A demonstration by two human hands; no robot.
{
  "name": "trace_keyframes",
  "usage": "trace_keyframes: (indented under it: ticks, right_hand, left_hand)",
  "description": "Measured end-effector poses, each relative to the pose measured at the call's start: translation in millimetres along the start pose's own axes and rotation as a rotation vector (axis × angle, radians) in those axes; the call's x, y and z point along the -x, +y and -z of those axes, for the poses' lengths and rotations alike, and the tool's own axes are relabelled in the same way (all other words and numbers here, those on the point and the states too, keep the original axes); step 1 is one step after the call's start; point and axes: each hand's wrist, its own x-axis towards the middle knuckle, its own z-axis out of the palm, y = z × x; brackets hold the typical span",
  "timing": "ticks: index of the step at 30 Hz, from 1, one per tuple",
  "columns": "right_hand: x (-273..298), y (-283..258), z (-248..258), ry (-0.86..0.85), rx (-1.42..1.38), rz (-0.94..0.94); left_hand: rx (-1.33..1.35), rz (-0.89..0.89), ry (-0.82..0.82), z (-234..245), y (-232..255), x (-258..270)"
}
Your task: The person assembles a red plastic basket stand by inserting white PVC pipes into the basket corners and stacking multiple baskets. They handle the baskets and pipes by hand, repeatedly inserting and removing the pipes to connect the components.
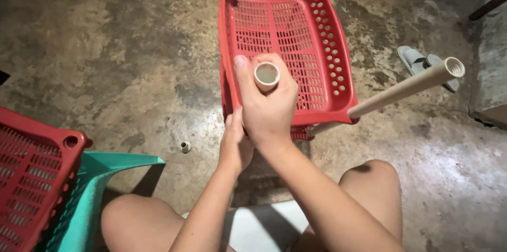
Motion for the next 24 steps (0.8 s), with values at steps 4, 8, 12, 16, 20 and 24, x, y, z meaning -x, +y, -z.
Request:
trace_keyframes:
  ticks: [4,8,12,16,20,24]
  right_hand:
    - [-8,7,12,-0.202,-0.073,-0.056]
    - [-34,0,36,-0.662,-0.337,-0.178]
    - [-31,-16,29,-0.549,-0.260,-0.220]
    - [9,-27,1,-0.009,-0.136,-0.017]
    - [10,-14,-3,0.006,-0.125,-0.050]
    - [-11,5,15,-0.218,-0.158,-0.074]
  left_hand:
    - [0.002,-0.178,0.085,3,3,2]
    - [-0.024,0.007,0.002,4,7,3]
    - [0.778,0.415,0.027,0,12,-6]
    - [0.064,-0.100,0.034,3,4,-3]
    - [-0.007,-0.050,-0.004,6,-3,2]
    - [-0.011,-0.037,0.016,2,5,-2]
